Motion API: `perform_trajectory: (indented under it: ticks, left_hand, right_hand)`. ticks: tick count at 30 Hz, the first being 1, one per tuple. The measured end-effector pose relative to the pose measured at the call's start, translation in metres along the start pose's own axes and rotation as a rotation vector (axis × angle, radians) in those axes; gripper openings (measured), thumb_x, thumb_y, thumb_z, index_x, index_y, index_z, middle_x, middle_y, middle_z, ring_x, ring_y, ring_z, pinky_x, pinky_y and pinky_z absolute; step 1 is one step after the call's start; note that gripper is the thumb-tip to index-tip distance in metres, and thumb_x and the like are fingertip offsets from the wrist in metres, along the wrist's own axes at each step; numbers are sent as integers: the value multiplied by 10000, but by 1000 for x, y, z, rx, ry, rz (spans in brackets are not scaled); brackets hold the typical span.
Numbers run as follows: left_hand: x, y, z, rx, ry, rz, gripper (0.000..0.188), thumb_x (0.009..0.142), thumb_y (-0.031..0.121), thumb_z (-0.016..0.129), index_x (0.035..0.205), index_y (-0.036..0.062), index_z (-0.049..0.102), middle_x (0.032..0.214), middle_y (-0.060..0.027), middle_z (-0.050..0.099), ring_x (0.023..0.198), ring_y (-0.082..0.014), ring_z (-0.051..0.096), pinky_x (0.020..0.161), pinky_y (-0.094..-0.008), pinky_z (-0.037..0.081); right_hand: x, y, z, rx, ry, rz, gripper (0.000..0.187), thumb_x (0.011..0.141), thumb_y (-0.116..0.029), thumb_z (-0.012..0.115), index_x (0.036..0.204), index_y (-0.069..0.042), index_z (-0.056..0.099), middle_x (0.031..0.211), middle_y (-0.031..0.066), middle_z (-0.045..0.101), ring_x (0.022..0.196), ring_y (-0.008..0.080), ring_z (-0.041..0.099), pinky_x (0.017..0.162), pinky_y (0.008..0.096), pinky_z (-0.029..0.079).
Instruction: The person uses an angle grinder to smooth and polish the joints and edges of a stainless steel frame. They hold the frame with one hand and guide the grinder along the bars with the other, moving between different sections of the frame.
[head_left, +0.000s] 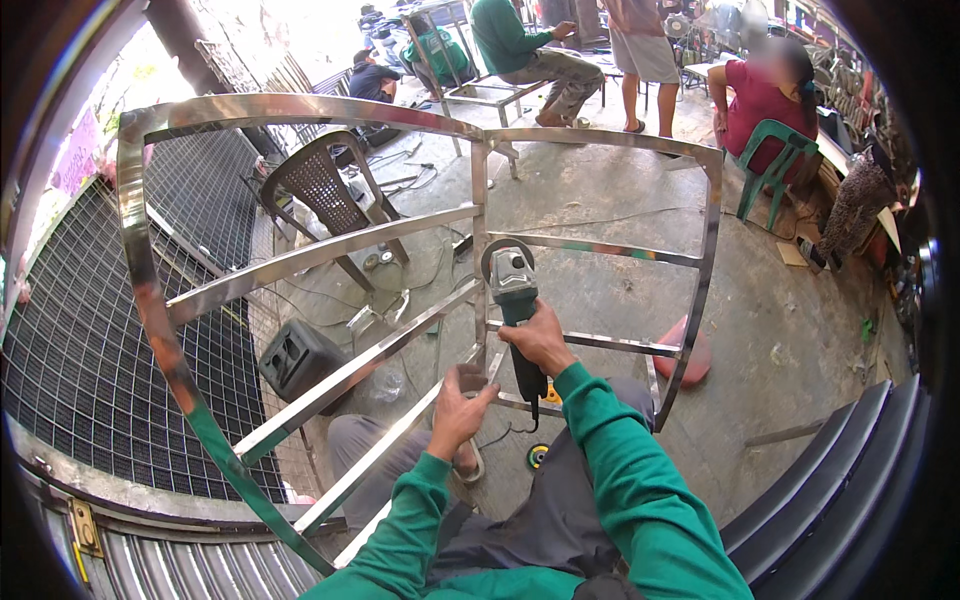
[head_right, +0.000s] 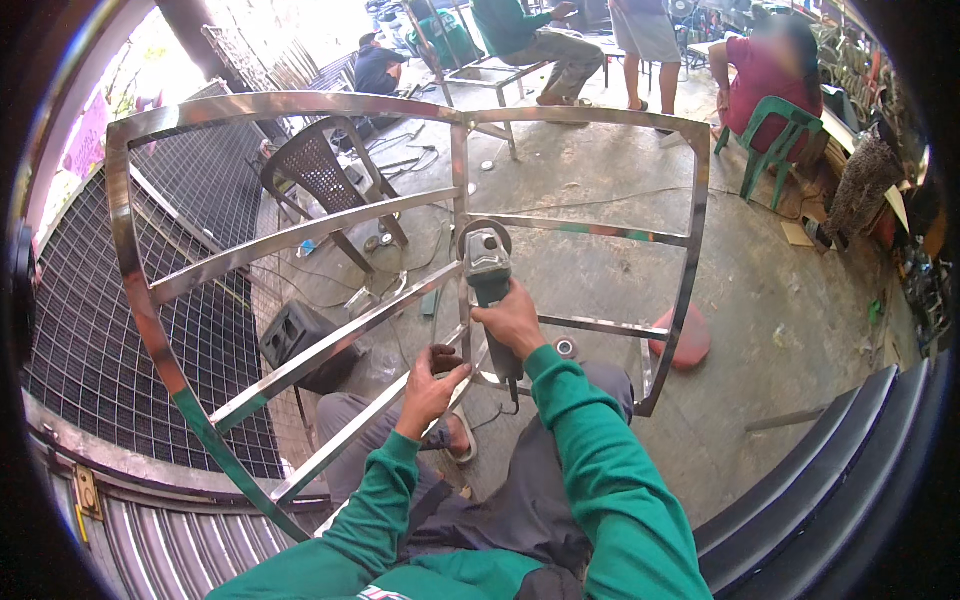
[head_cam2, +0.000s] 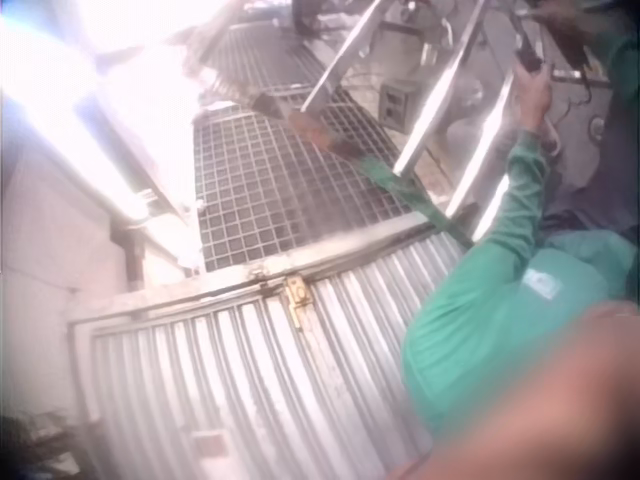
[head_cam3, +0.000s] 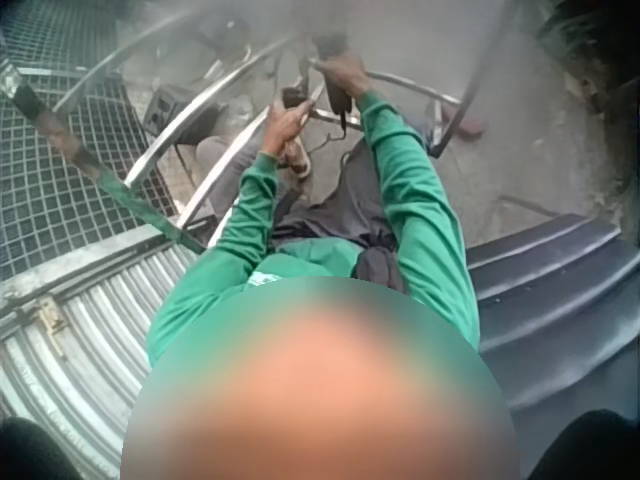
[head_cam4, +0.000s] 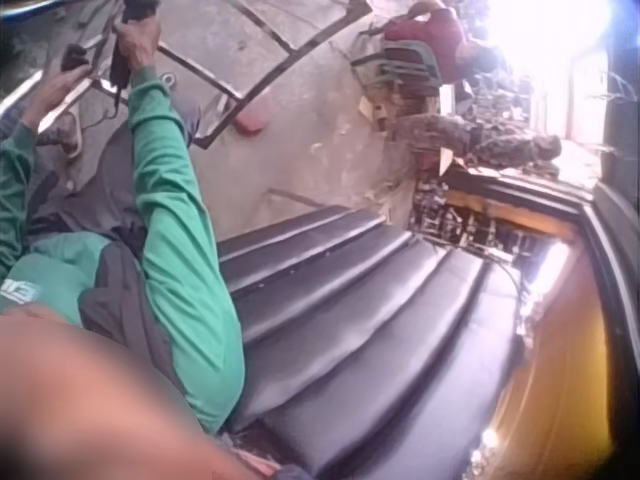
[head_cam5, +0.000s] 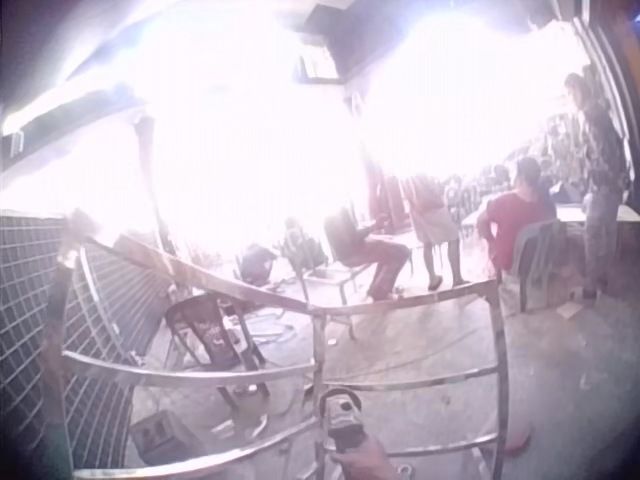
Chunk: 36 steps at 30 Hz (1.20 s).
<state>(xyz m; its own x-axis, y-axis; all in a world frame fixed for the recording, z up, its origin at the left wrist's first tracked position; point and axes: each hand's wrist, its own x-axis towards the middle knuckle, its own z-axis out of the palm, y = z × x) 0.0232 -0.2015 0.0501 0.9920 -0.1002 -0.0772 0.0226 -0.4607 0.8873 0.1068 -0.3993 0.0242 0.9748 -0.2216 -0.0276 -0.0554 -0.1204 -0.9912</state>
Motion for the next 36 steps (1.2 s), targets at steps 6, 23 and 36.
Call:
perform_trajectory:
  ticks: [6,23,36]
  left_hand:
    - [29,-2,17,-231,-130,-41,667,851,235,863,1352,-67,542,1279,-223,706,1161,-292,702,978,-394,568]
    - [88,-22,35,-762,-409,-262,761,887,-3,752,1524,36,338,1315,-121,623,1137,-264,705,930,-397,614]
    - [107,-28,30,-513,-268,-41,888,663,-15,848,1449,53,442,1274,-89,657,1151,-241,696,968,-386,607]
  right_hand:
    - [7,5,15,-60,-14,21,639,658,-210,892,1213,29,684,1092,192,777,999,311,764,900,405,597]
    - [33,-1,30,-116,-42,28,722,653,-273,906,1255,43,665,1142,260,756,1069,393,746,943,446,594]
    - [49,-4,64,-100,-26,-33,718,639,-265,886,1246,49,665,1140,248,752,1064,370,744,955,424,588]
